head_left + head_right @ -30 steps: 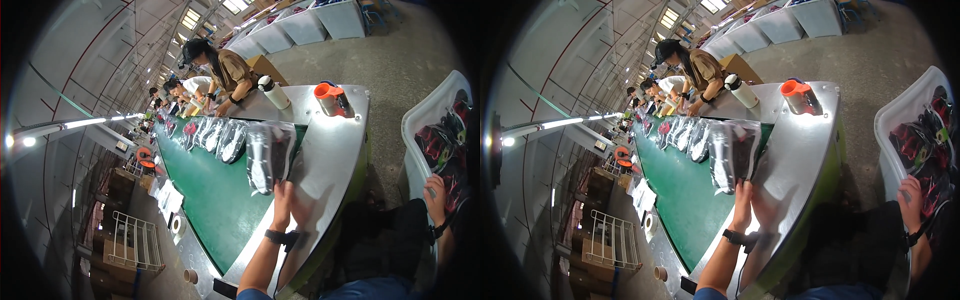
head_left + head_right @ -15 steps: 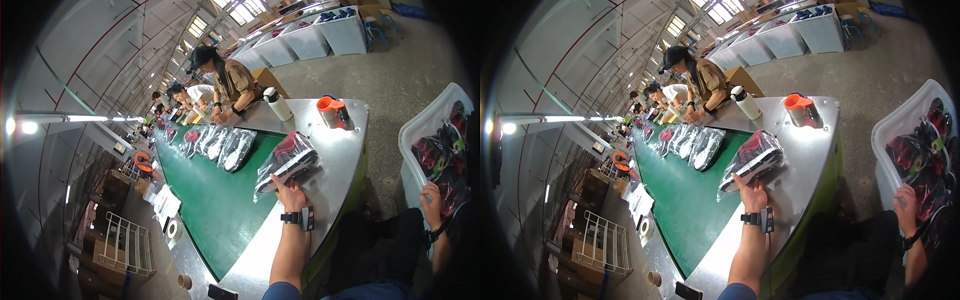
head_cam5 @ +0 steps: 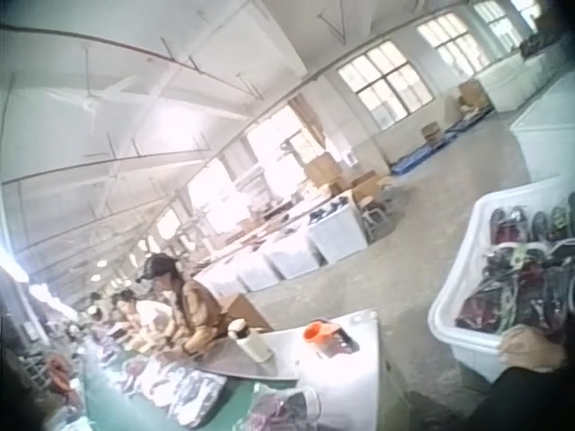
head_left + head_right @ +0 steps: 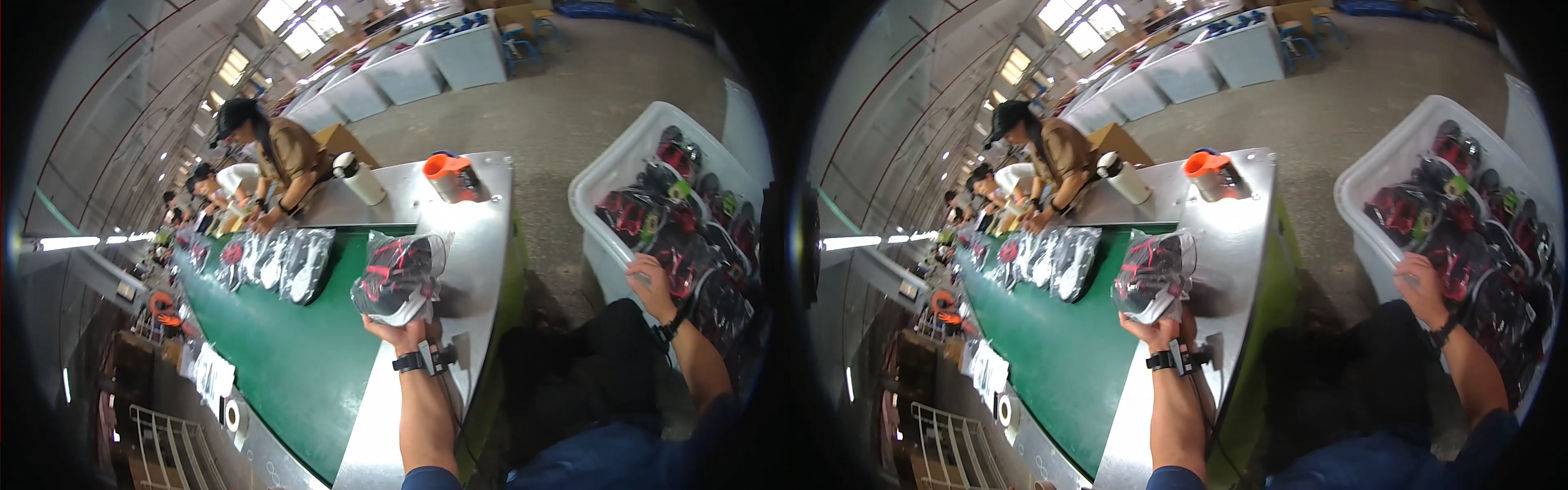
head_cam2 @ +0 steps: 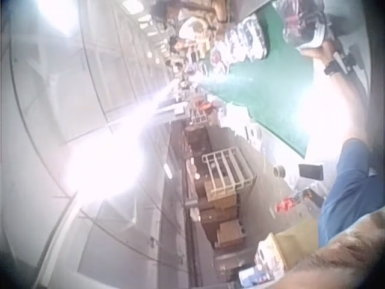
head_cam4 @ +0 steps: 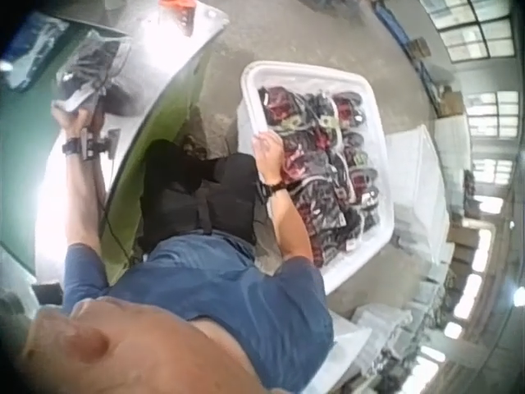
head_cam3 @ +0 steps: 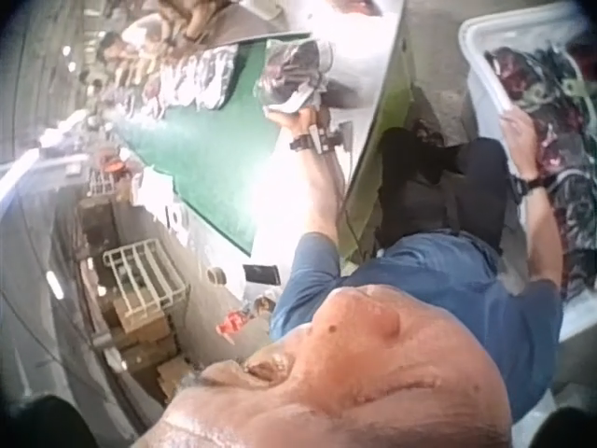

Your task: Sorting and placing packaged shoes from a bin onto a conveyor belt.

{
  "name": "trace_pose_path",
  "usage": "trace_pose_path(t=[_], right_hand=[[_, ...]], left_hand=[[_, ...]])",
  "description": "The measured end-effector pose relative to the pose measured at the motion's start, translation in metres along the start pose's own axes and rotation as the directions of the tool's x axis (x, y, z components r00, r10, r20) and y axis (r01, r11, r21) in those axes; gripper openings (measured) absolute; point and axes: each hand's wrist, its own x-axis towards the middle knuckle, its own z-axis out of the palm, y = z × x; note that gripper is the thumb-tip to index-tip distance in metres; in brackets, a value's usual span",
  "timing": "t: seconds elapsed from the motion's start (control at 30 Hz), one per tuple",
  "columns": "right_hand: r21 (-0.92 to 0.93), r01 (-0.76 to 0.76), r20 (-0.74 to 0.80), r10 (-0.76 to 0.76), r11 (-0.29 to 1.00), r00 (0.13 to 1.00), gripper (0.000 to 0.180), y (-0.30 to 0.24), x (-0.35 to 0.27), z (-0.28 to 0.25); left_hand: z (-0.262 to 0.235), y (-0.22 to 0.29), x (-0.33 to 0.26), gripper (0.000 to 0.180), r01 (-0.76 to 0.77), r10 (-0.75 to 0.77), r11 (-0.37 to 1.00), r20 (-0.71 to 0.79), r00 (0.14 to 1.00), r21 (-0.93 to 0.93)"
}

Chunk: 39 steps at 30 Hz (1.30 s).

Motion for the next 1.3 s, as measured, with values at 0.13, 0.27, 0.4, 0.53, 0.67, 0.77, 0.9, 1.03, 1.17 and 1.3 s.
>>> trace_pose_path(t=[0.13,0.27,0.4,0.53,0.67,0.77,0.9,1.03,1.17,1.3], right_hand=[[0.056,-0.069,0.049,0.066,0.996,0.997,0.019,0.015,-0.003,-0.010],[0.203,-0.314,0.114,0.296,0.927,0.948,0.023,-0.018,0.020,-0.041],[0.258,-0.139,0.162,0.099,0.956,0.982,0.036,-0.095,0.052,-0.087],[0.089,0.008,0.304,-0.035,0.996,0.952,0.051,-0.138,0.064,-0.115],[0.049,0.018,0.644,-0.046,0.999,0.763,0.069,-0.138,0.041,-0.109],[0.044,-0.047,0.644,0.007,0.998,0.765,0.068,-0.117,0.004,-0.103],[0.134,-0.361,0.716,0.162,0.923,0.679,0.065,-0.102,0.009,-0.105],[0.226,-0.495,0.815,0.116,0.839,0.567,0.066,-0.087,0.008,-0.116],[0.393,-0.455,0.801,-0.054,0.799,0.596,0.076,-0.049,-0.017,-0.125],[0.435,-0.604,0.664,0.215,0.667,0.716,0.075,-0.048,-0.069,-0.177]], left_hand=[[0.012,-0.016,-0.004,0.066,0.252,-0.272,0.956,0.128,0.954,0.154],[0.036,-0.048,-0.029,0.063,0.285,-0.361,0.898,0.193,0.912,0.334],[0.035,-0.085,-0.078,0.058,0.048,-0.285,0.756,0.262,0.922,0.653],[0.062,-0.108,-0.161,0.050,0.340,-0.676,0.711,0.465,0.572,0.615],[0.037,-0.102,-0.201,0.049,0.748,-0.964,0.256,0.102,0.246,0.613],[0.074,-0.123,-0.228,0.058,0.642,-0.901,0.150,-0.164,0.402,0.752],[0.062,-0.129,-0.215,0.060,0.707,-0.984,0.116,-0.019,0.179,0.698],[0.031,-0.133,-0.192,0.062,0.774,-0.991,0.044,0.126,-0.046,0.632],[0.000,-0.129,-0.176,0.064,0.826,-0.924,-0.042,0.291,-0.246,0.562],[0.041,-0.135,-0.186,0.071,0.649,-0.993,0.070,-0.005,0.114,0.757]])
